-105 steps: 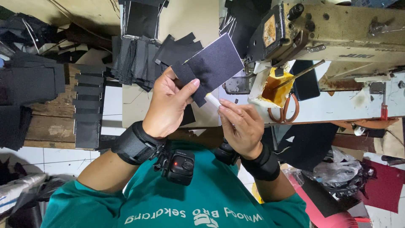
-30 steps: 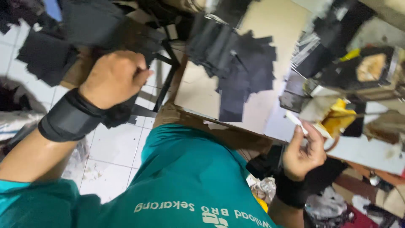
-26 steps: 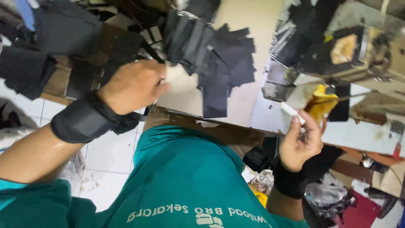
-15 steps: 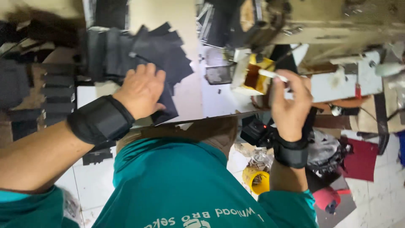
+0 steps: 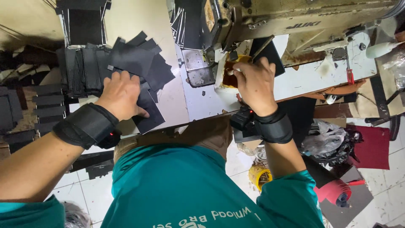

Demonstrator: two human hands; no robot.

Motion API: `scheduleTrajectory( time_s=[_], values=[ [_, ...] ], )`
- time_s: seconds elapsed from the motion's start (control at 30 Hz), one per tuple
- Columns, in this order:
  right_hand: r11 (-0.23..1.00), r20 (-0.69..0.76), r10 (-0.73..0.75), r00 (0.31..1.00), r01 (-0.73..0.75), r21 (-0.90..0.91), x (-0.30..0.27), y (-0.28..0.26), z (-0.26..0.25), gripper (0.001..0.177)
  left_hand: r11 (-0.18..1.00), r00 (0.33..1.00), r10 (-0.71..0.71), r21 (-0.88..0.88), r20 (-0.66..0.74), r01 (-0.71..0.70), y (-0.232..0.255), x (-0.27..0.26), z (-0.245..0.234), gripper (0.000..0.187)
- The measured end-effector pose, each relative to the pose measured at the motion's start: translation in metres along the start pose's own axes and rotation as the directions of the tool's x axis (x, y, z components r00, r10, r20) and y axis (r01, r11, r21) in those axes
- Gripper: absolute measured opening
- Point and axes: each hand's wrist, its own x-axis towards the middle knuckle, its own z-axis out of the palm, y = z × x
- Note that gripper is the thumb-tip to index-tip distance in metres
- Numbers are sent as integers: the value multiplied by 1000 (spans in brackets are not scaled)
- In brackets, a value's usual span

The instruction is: The person applies adhesive to small rectangular leather pieces and stacks them for assembly.

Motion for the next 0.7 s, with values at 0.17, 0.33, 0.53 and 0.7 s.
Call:
scheduleTrajectory(
  time_s=[0.17,0.33,0.53,0.7],
  values=[
    [999,75,48,996,-47,-17,6,-4,-11,9,992,996,67,-105,-58,-73,-7,-16,-13,67],
    [980,102,133,986,-146,134,7,0,-36,13,871,959,158,-424,-234,-246,-2,-48,-59,36],
    [868,293,287,912,-377,325,3,-5,-53,20,720,987,6,-684,-164,-118,16,-50,-84,31],
    [698,405,157,901,-392,600,3,-47,-76,21,512,973,134,-828,-186,-229,18,-38,-68,23]
  ],
)
